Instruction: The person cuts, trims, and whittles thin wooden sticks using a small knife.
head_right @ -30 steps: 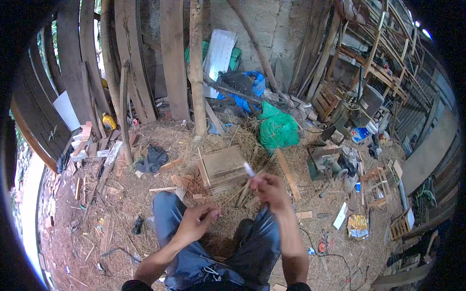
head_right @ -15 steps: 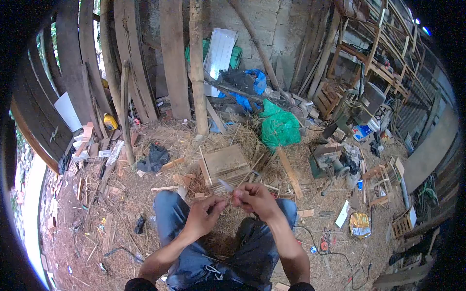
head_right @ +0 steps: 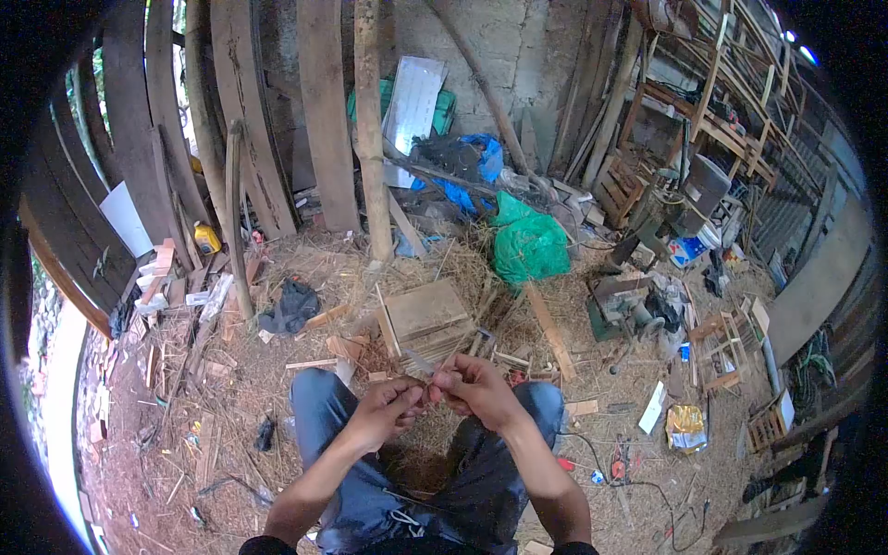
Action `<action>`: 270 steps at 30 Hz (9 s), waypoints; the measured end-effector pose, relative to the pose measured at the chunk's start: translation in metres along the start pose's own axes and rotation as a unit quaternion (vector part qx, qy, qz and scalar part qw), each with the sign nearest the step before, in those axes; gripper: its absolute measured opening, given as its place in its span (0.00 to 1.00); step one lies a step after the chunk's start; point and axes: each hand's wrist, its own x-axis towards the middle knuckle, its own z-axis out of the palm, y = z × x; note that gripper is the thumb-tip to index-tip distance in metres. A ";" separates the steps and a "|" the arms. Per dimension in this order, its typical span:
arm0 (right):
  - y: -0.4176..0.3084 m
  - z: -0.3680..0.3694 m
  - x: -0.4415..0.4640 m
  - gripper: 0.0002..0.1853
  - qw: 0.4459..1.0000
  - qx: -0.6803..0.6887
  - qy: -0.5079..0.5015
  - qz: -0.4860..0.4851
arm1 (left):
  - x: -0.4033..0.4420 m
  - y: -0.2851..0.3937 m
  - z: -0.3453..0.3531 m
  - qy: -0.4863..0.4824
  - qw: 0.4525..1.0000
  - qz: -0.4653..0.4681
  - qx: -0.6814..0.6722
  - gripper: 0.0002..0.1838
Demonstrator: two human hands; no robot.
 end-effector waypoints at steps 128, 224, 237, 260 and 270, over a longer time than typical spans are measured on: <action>-0.007 -0.013 0.007 0.08 0.997 -0.037 0.058 0.033 | -0.012 -0.002 0.004 0.116 0.892 0.163 0.406 0.07; -0.002 -0.050 0.005 0.08 0.989 -0.042 0.133 -0.040 | -0.029 -0.007 0.005 0.158 0.858 0.213 0.440 0.04; 0.000 -0.009 0.000 0.10 0.994 0.044 0.092 -0.035 | -0.013 -0.011 0.001 0.176 0.874 0.214 0.399 0.05; 0.007 -0.016 0.000 0.12 0.998 -0.025 0.040 -0.034 | -0.016 -0.009 -0.006 0.082 0.951 0.090 0.284 0.10; 0.014 0.000 -0.003 0.07 0.997 -0.026 0.067 -0.007 | -0.018 -0.014 0.006 0.141 0.919 0.143 0.339 0.07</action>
